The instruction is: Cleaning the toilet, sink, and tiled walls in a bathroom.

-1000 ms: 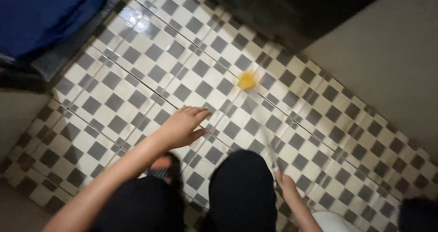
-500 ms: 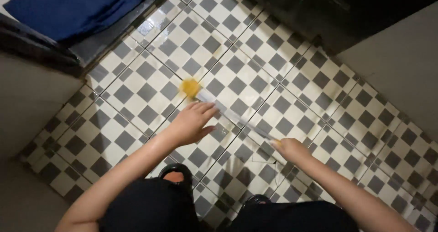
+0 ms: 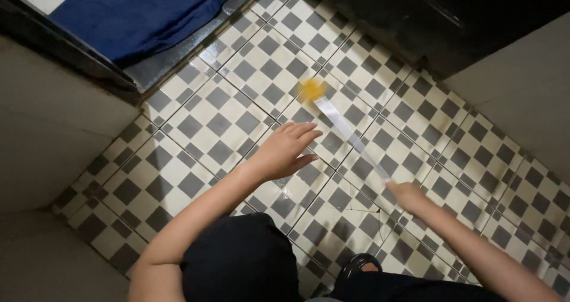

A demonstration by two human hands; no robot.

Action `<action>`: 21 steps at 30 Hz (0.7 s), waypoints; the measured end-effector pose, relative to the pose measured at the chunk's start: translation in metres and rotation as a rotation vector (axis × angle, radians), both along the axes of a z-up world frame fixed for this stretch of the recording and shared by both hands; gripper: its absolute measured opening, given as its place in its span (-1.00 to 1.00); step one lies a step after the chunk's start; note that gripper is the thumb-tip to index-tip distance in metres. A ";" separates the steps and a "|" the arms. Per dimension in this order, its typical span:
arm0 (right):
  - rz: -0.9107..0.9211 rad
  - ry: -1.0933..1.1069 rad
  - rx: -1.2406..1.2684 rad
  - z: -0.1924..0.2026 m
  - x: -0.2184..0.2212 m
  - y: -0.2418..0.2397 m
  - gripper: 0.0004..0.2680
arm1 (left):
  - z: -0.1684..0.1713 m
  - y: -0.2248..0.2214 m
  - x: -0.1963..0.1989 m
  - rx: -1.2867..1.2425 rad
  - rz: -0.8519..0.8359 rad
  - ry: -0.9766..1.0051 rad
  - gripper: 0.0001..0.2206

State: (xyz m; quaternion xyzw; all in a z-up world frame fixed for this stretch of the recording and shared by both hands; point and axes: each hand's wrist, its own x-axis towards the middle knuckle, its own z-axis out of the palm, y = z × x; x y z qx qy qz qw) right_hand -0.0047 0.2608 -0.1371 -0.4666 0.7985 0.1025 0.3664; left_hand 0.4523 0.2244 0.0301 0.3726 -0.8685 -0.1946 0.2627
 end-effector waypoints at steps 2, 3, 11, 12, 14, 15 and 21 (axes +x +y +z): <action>0.125 -0.011 0.093 0.030 0.034 0.005 -0.38 | 0.001 0.004 0.008 0.006 0.015 0.011 -0.53; 0.381 0.024 0.050 0.051 0.051 0.001 -0.41 | 0.000 0.005 0.013 0.010 0.031 0.022 -0.53; 0.388 0.163 -0.119 0.029 0.043 -0.097 -0.46 | 0.014 0.027 0.064 0.026 0.157 0.022 -0.53; 0.306 0.170 -0.096 0.021 0.052 -0.099 -0.42 | 0.013 0.030 0.070 0.032 0.174 0.025 -0.53; 0.228 0.175 -0.071 0.012 0.077 -0.080 -0.38 | 0.012 0.033 0.080 0.039 0.196 0.028 -0.54; 0.212 -0.097 -0.098 0.010 0.093 -0.058 -0.48 | 0.010 0.034 0.085 0.046 0.206 0.029 -0.54; 0.718 0.094 0.132 0.060 0.167 -0.019 -0.51 | 0.005 0.036 0.101 0.056 0.251 0.044 -0.55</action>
